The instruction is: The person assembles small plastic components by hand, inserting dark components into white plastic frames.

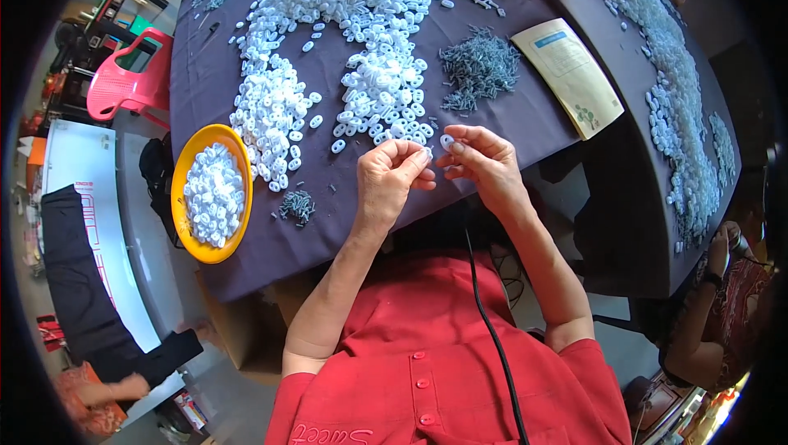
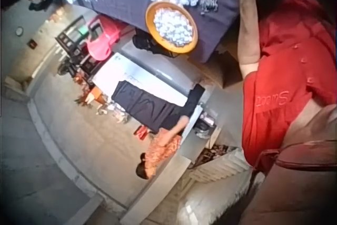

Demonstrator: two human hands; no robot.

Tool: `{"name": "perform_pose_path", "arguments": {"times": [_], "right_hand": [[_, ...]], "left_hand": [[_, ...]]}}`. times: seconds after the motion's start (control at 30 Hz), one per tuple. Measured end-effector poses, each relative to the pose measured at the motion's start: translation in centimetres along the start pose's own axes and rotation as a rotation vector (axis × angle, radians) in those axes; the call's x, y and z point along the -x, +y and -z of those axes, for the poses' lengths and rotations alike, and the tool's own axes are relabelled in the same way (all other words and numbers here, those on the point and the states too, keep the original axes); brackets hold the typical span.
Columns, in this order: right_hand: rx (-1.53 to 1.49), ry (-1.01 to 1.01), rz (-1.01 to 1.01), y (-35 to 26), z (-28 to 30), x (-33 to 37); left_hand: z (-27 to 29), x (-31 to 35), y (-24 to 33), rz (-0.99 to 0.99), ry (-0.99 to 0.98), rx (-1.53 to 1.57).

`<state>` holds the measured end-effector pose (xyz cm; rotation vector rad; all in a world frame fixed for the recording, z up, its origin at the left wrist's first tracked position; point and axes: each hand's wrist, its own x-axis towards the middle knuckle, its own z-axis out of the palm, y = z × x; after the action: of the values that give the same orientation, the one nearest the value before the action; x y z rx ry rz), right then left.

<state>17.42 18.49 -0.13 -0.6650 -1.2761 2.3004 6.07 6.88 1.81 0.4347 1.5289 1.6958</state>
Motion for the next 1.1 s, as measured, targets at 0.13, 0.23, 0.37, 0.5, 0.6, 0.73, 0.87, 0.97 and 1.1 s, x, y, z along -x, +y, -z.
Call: {"name": "perform_pose_path", "arguments": {"times": [0.13,0.23,0.37,0.5,0.6,0.73,0.87,0.97,1.1], "right_hand": [[-0.004,0.014,0.075,-0.21,0.10,0.00],[0.064,-0.005,0.094,-0.35,0.03,0.02],[0.093,-0.043,0.113,-0.26,-0.21,0.15],[0.113,-0.058,0.111,-0.01,-0.49,0.09],[0.132,-0.060,0.107,0.10,-0.54,-0.06],[0.144,-0.057,0.090,0.32,-0.45,-0.10],[0.221,-0.080,0.110,0.55,-0.52,-0.25],[0.273,-0.076,0.139,0.41,-0.50,-0.13],[0.159,-0.038,0.090,-0.05,-0.40,-0.19]], "left_hand": [[-0.39,0.08,-0.08,0.015,-0.002,-0.032],[-0.53,0.13,-0.15,0.002,-0.007,-0.058],[-0.48,0.31,-0.14,-0.022,-0.005,-0.080],[-0.18,0.47,-0.13,-0.025,-0.012,-0.100],[-0.01,0.39,-0.20,-0.038,-0.013,-0.131],[0.21,0.41,-0.42,-0.013,-0.020,-0.161],[0.26,0.30,-0.63,-0.014,-0.023,-0.145],[0.26,0.31,-0.64,-0.008,-0.022,-0.175],[0.24,0.41,-0.49,0.003,-0.011,-0.185]]}}
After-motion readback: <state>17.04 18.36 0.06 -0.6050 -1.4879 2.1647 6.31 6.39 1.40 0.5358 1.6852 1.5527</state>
